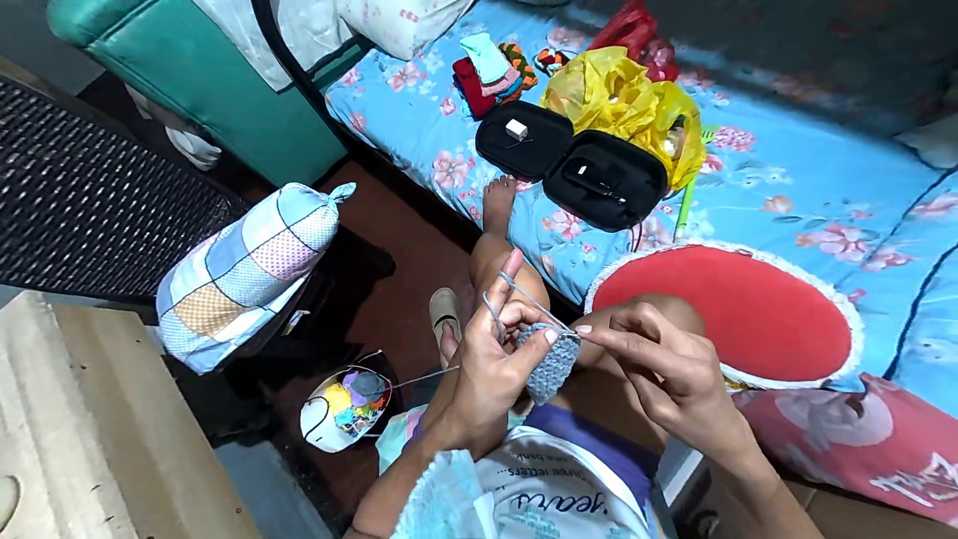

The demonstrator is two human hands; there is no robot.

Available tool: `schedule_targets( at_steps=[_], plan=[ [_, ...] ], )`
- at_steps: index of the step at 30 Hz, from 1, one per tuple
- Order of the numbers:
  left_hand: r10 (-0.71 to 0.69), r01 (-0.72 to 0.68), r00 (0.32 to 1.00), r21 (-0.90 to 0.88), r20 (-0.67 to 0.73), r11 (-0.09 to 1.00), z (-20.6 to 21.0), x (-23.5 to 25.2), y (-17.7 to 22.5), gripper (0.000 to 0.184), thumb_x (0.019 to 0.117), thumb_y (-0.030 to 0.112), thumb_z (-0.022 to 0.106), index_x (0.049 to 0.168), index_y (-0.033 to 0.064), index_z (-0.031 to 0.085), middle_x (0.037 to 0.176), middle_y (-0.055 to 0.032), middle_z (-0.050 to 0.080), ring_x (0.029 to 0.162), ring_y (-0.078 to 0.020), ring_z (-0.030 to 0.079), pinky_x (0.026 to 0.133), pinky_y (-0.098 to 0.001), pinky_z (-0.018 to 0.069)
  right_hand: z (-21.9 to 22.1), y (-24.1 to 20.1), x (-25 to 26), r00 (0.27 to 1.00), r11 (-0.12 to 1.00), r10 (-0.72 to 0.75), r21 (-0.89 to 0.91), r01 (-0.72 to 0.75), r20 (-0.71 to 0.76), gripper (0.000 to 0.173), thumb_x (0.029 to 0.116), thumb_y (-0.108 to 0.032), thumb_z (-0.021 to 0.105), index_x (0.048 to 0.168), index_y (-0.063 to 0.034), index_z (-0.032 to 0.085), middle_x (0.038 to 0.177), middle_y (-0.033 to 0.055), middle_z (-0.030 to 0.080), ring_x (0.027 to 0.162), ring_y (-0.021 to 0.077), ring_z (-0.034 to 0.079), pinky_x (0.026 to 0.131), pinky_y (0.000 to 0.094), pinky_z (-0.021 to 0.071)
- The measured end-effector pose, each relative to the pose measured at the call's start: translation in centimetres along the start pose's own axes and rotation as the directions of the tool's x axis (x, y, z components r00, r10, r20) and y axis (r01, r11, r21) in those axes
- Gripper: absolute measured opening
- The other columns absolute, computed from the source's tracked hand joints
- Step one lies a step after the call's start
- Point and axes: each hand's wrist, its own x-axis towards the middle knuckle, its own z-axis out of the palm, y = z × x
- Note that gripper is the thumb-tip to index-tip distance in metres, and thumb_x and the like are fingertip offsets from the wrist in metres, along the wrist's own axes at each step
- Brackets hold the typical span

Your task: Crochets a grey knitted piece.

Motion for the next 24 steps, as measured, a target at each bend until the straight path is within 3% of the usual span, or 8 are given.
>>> schedule_targets(
  at_steps=[8,11,15,18,20,22,23,24],
  plan=[
    [0.247,-0.233,0.968,0.213,-0.041,0.949,1.1,-0.8,-1.1,0.071,0.0856,-0.008,0.065,0.146,-0.0205,0.030,0.095,-0.0052,0.072,0.090,-0.0060,0.068,0.087,-0.0244,0.0572,0.8,-2.2,-0.3,0.995,0.914,-0.071,-0.403,0.038,-0.067,0.036,0.0942,-0.009,0.053,0.120,-0.0177,0.076,0.090,0.0120,0.064,0.073,0.0194,0.059,0.058,0.0283,0.0442],
    [0.332,-0.310,0.942,0.260,-0.046,0.915,1.7,-1.2,-2.0,0.067,0.0888,-0.006,0.065,0.147,-0.0161,0.034,0.101,-0.0063,0.073,0.095,-0.0051,0.069,0.090,-0.0240,0.0568,1.7,-3.0,-0.7,0.991,0.871,-0.057,-0.491,-0.010,-0.122,0.033,0.0948,-0.010,0.054,0.118,-0.0159,0.077,0.088,0.0126,0.065,0.069,0.0201,0.058,0.055,0.0284,0.0423],
    [0.322,-0.305,0.939,0.143,-0.117,0.941,2.6,-1.4,-3.4,0.072,0.0895,-0.008,0.065,0.151,-0.0133,0.028,0.107,-0.0081,0.074,0.100,-0.0115,0.071,0.092,-0.0287,0.0579,3.3,-3.9,-1.2,0.977,0.861,0.000,-0.497,-0.107,-0.211,0.035,0.0905,-0.006,0.054,0.116,-0.0123,0.079,0.086,0.0125,0.064,0.068,0.0182,0.058,0.055,0.0257,0.0441],
    [0.240,-0.234,0.957,0.060,-0.160,0.970,2.8,-1.4,-3.6,0.079,0.0884,-0.010,0.065,0.152,-0.0165,0.018,0.104,-0.0087,0.075,0.097,-0.0130,0.072,0.090,-0.0296,0.0589,4.5,-4.1,-1.3,0.959,0.907,0.098,-0.372,-0.197,-0.267,0.037,0.0897,-0.006,0.054,0.119,-0.0094,0.077,0.090,0.0125,0.064,0.071,0.0149,0.059,0.056,0.0230,0.0461],
    [0.157,-0.162,0.972,-0.018,-0.176,0.987,2.8,-1.3,-3.3,0.083,0.0868,-0.012,0.064,0.152,-0.0176,0.014,0.099,-0.0059,0.075,0.088,-0.0075,0.071,0.082,-0.0244,0.0585,4.9,-3.5,-1.1,0.942,0.969,0.211,-0.070,-0.237,-0.261,0.040,0.0908,-0.005,0.054,0.127,-0.0065,0.072,0.097,0.0080,0.063,0.081,0.0059,0.059,0.069,0.0154,0.0498],
    [0.098,-0.109,0.986,-0.074,-0.138,0.991,2.5,-1.3,-2.9,0.084,0.0874,-0.012,0.064,0.152,-0.0183,0.012,0.098,-0.0059,0.075,0.085,-0.0060,0.070,0.079,-0.0231,0.0581,5.1,-2.7,-0.7,0.927,0.929,0.311,0.275,-0.249,-0.210,0.037,0.0953,-0.005,0.059,0.131,0.0003,0.065,0.106,0.0062,0.066,0.094,0.0016,0.062,0.084,0.0142,0.0532],
    [0.084,-0.092,0.989,-0.064,-0.123,0.994,2.2,-1.2,-2.6,0.083,0.0872,-0.011,0.064,0.152,-0.0187,0.013,0.097,-0.0054,0.075,0.083,-0.0052,0.070,0.077,-0.0223,0.0577,5.2,-2.3,-0.5,0.929,0.921,0.306,0.312,-0.233,-0.209,0.037,0.0954,-0.005,0.060,0.132,0.0027,0.063,0.106,0.0068,0.065,0.093,0.0016,0.062,0.084,0.0144,0.0533],
    [0.070,-0.075,0.991,-0.041,-0.110,0.996,1.8,-1.0,-2.3,0.082,0.0867,-0.011,0.065,0.151,-0.0191,0.014,0.095,-0.0047,0.075,0.082,-0.0046,0.070,0.076,-0.0216,0.0577,5.2,-2.1,-0.4,0.939,0.952,0.258,0.224,-0.207,-0.228,0.036,0.0959,-0.007,0.060,0.130,0.0029,0.063,0.104,0.0079,0.065,0.090,0.0018,0.062,0.082,0.0137,0.0533]
  ],
)
